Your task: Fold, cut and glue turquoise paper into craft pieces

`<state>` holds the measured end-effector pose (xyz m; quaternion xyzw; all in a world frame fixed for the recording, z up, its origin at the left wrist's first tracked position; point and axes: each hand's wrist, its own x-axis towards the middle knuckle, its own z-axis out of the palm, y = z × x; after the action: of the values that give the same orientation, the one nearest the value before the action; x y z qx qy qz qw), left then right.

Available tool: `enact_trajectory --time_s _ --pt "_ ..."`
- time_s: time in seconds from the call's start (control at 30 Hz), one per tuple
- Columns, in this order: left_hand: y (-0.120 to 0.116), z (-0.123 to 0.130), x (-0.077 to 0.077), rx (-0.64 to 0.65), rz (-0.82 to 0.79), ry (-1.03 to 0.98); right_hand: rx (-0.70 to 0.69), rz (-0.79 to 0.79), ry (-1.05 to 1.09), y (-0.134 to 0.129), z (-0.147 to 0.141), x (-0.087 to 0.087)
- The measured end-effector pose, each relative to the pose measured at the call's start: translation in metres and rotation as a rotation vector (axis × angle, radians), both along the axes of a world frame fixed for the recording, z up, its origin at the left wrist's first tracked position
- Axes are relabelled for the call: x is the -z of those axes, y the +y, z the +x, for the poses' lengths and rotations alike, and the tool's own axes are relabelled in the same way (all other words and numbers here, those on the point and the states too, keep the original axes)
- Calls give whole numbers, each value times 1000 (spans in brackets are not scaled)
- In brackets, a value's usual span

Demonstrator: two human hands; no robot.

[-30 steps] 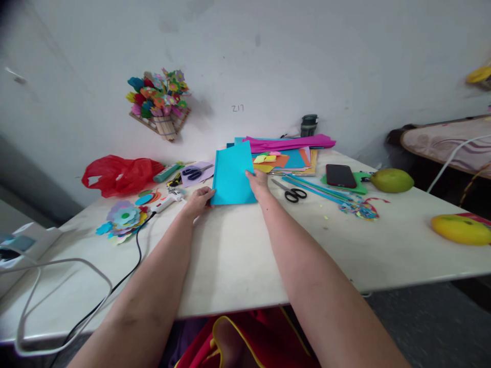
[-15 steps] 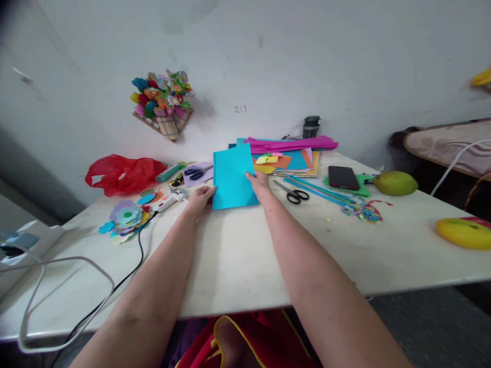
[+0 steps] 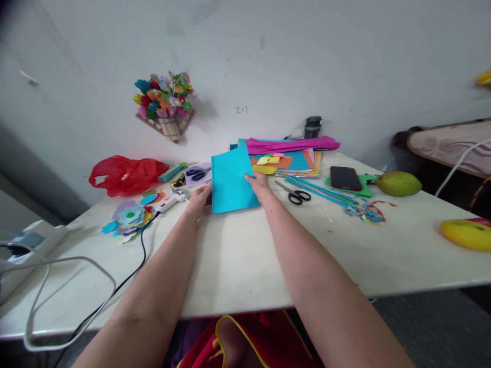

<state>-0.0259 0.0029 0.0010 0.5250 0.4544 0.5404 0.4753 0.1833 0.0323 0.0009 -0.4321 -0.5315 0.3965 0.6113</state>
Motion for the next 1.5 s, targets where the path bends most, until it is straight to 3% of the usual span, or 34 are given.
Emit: enact_trajectory --time_s 0.13,0.33,0.47,0.73,0.97,1.2,1.5 --pt "4 -1 4 -30 75 23 -82 84 35 -1 -3 0" --pt "4 -3 4 15 5 -65 -94 17 73 -3 -3 0" --pt "5 -3 3 -40 -55 -106 -154 0 125 -6 -3 -2" --pt "12 -4 8 -142 97 -92 -232 -35 93 2 -5 5" --pt "7 -5 4 -82 30 -179 -264 -59 129 3 -4 6" --pt "6 -6 4 -141 104 -225 -330 -172 138 0 -5 6" --pt "3 -4 -2 -176 60 -320 -413 -220 143 -7 -4 0"
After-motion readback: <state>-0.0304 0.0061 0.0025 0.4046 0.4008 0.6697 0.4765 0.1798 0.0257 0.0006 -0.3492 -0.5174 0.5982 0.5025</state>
